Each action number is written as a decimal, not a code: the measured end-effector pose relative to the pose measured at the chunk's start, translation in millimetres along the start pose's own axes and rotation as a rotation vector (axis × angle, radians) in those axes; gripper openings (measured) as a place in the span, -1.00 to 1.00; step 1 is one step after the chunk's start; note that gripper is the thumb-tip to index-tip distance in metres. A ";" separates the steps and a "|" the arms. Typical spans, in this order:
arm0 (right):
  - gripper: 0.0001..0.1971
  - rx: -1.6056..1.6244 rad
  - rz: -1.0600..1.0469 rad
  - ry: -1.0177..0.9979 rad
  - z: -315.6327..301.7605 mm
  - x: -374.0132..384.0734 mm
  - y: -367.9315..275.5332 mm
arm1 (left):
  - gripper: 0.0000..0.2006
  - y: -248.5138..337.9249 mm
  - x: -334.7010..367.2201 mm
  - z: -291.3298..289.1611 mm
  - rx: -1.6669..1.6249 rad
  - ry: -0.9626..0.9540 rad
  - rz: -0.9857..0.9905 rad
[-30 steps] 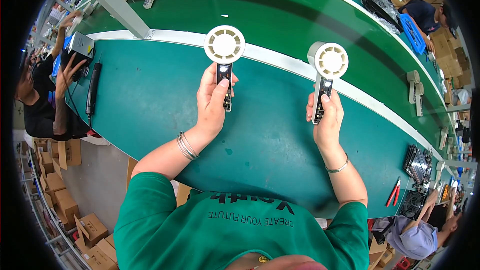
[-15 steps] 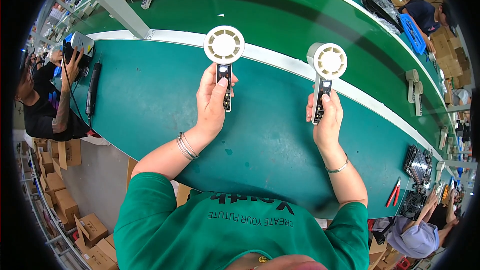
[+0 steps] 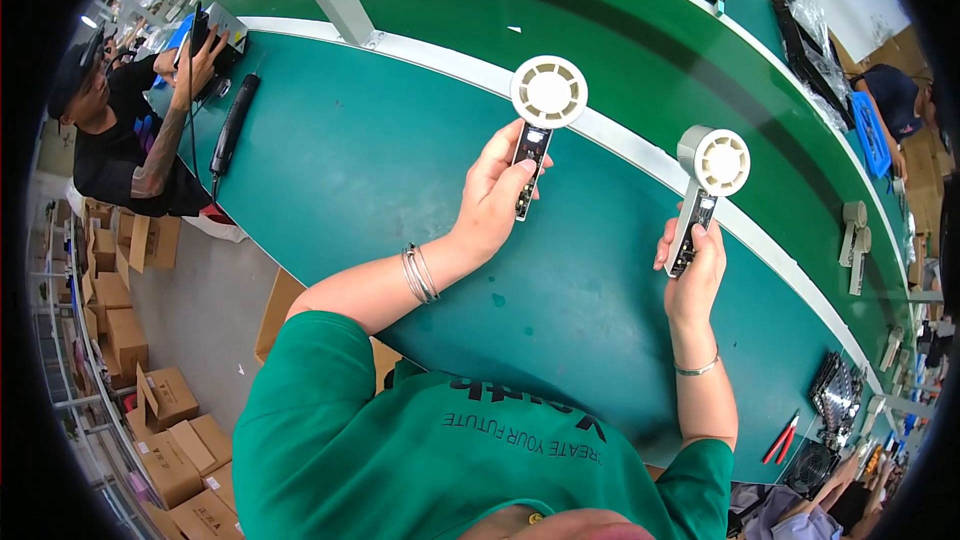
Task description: The person assembles portable fans by hand at a factory workstation, fitting fan circuit boards into fan housings, then inspecting the completed fans.
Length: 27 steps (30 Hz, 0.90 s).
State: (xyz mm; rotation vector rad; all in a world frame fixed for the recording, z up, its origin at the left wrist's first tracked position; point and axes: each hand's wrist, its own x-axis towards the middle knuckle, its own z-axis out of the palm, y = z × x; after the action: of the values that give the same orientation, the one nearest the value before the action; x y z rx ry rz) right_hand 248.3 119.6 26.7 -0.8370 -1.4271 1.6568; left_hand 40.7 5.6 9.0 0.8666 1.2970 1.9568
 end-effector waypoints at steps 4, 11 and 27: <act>-0.68 -0.016 0.053 -0.007 -2.7 2.8 -5.0 | -0.59 -5.4 1.9 1.5 -0.039 -0.041 -0.114; -0.71 -0.083 -0.322 0.113 -5.9 -24.2 -92.8 | -0.58 80.6 -5.2 -1.6 -0.147 -0.015 0.109; -0.67 -0.719 -0.639 -0.033 -42.6 -105.4 -150.3 | -0.55 116.0 -41.0 -44.3 0.391 -0.301 0.065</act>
State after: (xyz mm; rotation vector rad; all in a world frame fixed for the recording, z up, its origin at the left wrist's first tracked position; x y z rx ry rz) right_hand 356.5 57.3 167.9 -0.6098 -2.0783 0.6731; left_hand 12.9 -87.0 97.1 1.3486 1.5026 1.5616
